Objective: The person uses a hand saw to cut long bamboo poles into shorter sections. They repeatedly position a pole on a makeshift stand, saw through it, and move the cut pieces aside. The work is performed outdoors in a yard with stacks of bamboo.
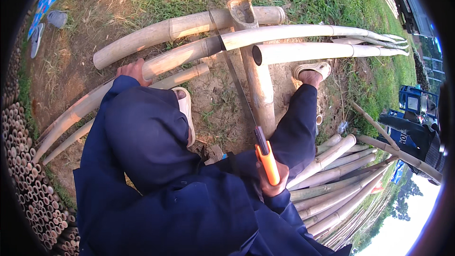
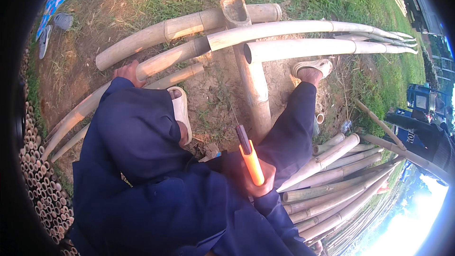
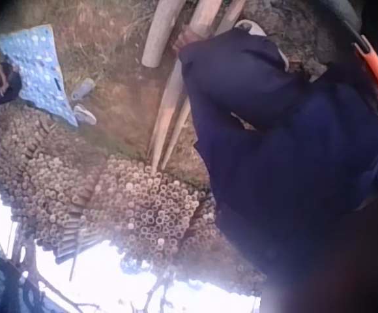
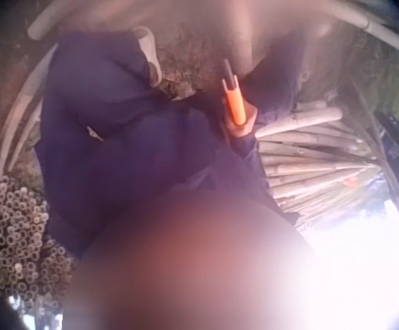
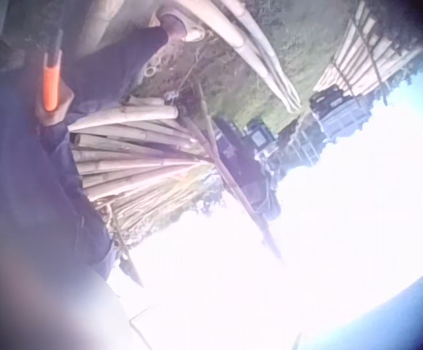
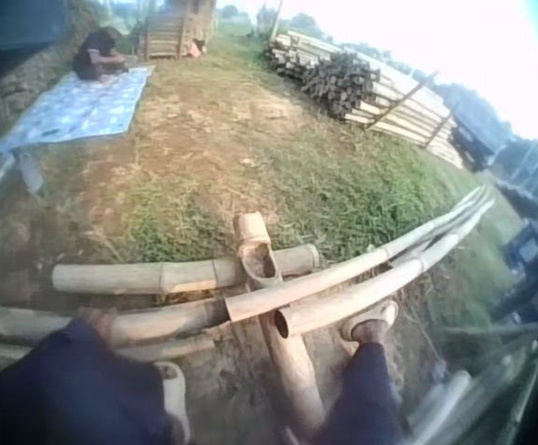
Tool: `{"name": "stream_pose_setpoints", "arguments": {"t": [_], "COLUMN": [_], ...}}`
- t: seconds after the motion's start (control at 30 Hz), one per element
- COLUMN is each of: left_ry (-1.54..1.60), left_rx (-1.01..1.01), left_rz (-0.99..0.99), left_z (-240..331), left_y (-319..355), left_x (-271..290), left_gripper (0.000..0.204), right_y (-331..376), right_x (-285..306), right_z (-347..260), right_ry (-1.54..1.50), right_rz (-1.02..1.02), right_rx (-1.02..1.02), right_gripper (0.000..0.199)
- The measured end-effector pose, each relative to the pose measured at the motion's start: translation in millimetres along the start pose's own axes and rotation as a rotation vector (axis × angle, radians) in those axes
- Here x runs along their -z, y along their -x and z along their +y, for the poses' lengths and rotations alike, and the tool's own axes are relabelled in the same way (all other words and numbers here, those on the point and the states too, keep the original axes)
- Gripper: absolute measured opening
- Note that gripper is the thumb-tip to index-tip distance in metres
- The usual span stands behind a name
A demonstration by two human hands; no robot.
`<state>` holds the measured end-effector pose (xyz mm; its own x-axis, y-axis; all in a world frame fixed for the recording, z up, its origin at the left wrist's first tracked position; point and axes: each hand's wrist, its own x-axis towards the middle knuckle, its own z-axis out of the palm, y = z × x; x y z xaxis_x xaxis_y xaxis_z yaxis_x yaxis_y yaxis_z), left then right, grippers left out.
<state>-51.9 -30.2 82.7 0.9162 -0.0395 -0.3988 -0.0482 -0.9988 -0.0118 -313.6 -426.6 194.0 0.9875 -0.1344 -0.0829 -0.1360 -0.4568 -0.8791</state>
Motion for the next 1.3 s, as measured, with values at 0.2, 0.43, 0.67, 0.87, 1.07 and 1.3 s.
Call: {"name": "stream_pose_setpoints", "arguments": {"t": [0.2,0.43,0.67,0.87,1.07,1.3], "left_ry": [0.016,0.017,-0.004,0.011,-0.005,0.111], "left_rx": [-0.06,-0.022,-0.057,0.017,-0.04,-0.094], "left_rz": [0.018,-0.008,-0.06,-0.07,-0.032,0.17], "left_z": [-4,-3,2,-3,0,-22], "left_y": [-6,3,-7,2,-12,-10], "left_x": [4,3,1,6,10,-22], "left_gripper": [0.068,0.065,0.068,0.073,0.065,0.074], "right_y": [-114,9,-111,18,-138,-141], "right_x": [-71,16,-65,10,-82,-77], "right_z": [11,-11,23,-3,15,21], "right_ry": [-0.146,0.04,-0.2,0.083,-0.131,-0.179], "right_rz": [0.032,-0.053,-0.008,-0.043,0.042,0.001], "right_rx": [0.043,-0.074,0.006,0.022,0.062,0.105], "right_gripper": [0.014,0.022,0.015,0.028,0.014,0.022]}}
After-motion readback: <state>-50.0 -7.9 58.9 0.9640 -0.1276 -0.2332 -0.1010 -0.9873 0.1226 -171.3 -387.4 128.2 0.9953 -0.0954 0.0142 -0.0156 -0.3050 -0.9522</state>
